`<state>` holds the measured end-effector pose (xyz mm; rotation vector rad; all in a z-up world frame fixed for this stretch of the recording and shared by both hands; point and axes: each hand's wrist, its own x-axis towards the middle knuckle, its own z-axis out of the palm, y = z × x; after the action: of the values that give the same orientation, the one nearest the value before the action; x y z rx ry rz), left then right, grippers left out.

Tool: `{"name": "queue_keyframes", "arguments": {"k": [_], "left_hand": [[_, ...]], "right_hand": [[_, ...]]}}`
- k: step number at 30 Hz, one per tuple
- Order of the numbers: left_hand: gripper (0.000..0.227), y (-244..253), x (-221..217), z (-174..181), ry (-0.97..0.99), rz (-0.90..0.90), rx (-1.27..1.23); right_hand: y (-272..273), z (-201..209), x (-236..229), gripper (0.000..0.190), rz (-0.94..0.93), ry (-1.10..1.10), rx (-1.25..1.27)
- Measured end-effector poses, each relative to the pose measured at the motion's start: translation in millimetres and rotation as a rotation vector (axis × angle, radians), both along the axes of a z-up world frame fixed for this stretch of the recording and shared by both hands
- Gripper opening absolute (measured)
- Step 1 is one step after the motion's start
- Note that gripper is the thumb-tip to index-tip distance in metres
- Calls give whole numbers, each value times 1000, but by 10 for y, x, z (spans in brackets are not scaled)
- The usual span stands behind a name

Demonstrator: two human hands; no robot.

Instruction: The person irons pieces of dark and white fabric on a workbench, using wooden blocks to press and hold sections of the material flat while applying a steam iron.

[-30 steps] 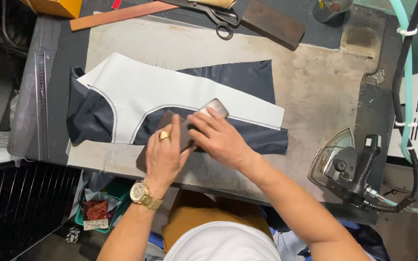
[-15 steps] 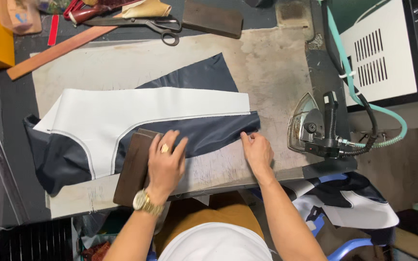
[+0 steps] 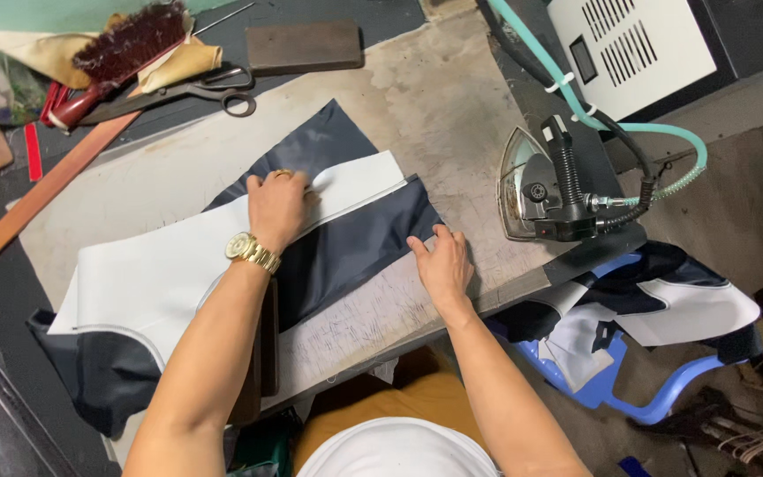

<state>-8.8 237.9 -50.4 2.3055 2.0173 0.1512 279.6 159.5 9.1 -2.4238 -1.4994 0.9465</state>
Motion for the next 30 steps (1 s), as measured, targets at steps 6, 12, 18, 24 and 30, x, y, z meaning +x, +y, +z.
{"name": "queue_keyframes", "arguments": {"k": [6, 12, 18, 24, 30], "left_hand": [[34, -127, -150, 186, -45, 23, -7], [39, -352, 31, 485, -64, -75, 332], [19, -1418, 581, 261, -357, -206, 285], [40, -2014, 915, 596, -329, -28, 84], [47, -2317, 874, 534, -244, 314, 113]], "right_hand": [[67, 125, -16, 54, -83, -5, 102], [276, -515, 141, 41, -176, 84, 173], [239, -97, 113, 81, -539, 720, 226], [334, -336, 402, 58, -277, 292, 23], [365, -290, 531, 54, -109, 259, 20]]}}
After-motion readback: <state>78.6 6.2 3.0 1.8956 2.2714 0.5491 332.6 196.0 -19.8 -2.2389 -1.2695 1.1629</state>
